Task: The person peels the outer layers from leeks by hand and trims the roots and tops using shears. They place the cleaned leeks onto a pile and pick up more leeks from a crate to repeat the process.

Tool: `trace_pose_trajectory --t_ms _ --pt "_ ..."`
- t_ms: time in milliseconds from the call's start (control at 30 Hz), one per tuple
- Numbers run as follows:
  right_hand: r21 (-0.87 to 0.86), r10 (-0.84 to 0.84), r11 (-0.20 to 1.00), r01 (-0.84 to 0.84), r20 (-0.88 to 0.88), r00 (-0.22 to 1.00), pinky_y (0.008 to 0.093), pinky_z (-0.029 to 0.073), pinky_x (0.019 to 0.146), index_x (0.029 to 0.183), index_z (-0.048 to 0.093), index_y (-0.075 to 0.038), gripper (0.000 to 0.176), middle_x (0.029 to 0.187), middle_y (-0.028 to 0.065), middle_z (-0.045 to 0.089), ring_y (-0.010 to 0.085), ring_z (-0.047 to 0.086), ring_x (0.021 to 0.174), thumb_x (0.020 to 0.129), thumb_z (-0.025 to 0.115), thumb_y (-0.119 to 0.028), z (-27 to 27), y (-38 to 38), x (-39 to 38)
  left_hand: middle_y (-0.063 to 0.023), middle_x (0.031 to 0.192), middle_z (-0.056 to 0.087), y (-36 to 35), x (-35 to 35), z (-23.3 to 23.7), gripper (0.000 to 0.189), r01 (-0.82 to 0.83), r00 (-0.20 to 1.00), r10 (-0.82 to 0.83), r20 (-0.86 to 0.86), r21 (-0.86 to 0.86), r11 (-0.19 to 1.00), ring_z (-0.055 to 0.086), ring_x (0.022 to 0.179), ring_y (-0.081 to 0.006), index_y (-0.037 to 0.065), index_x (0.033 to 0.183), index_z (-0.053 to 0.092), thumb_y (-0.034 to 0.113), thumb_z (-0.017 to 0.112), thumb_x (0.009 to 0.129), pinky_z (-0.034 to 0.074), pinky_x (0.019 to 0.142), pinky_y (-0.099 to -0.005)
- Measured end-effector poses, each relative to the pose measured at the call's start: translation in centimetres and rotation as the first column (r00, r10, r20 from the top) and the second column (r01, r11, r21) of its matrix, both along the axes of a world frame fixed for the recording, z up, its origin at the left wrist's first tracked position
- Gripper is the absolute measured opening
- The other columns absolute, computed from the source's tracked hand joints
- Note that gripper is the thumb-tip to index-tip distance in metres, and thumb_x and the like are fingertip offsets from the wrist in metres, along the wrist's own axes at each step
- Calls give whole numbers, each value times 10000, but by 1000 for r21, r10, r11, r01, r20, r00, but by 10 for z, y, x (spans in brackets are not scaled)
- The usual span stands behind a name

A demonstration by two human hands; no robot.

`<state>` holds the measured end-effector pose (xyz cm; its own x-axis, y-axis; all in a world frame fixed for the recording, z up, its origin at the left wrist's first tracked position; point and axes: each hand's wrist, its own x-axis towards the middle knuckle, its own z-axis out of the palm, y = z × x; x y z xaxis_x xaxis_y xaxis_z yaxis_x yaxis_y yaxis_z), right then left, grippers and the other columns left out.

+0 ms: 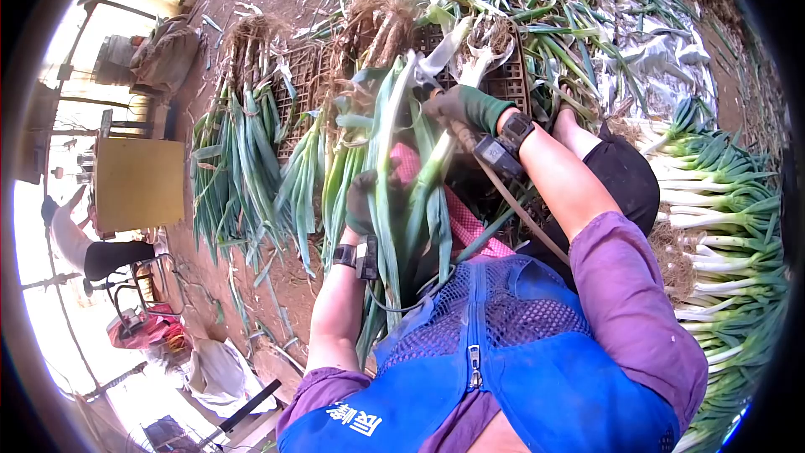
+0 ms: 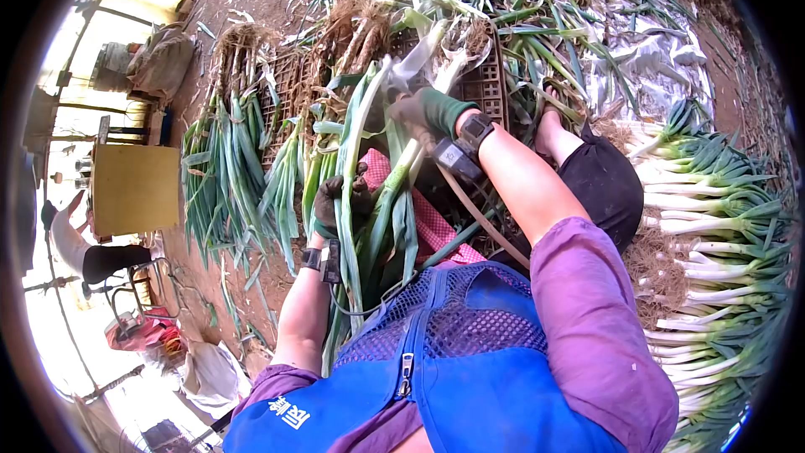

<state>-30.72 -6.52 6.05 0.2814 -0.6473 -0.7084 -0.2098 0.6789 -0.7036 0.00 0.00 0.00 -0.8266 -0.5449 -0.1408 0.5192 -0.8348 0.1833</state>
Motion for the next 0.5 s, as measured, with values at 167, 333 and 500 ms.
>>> trace_pose_trajectory --t_ms 167,333,500 --pt "-22 67 997 -67 -34 997 305 365 277 753 584 33 398 431 119 512 206 470 265 945 516 -309 26 40 7 -35 721 576 12 -11 17 514 -2 972 -30 232 139 990 475 548 -168 45 1018 623 549 606 918 412 521 -272" --pt "-215 -127 968 131 31 991 258 462 517 994 638 9 380 773 47 628 121 593 586 880 667 -352 35 81 -11 -33 810 643 18 -33 72 330 -125 702 243 670 -219 968 610 679 -138 88 993 654 392 529 1017 502 619 -291" --pt "-244 -287 926 287 34 957 247 468 537 1004 630 -8 388 787 30 602 114 579 583 881 687 -371 59 148 -43 16 758 604 10 -69 107 253 136 522 344 781 -474 870 553 640 -84 96 906 653 342 612 945 454 591 -253"
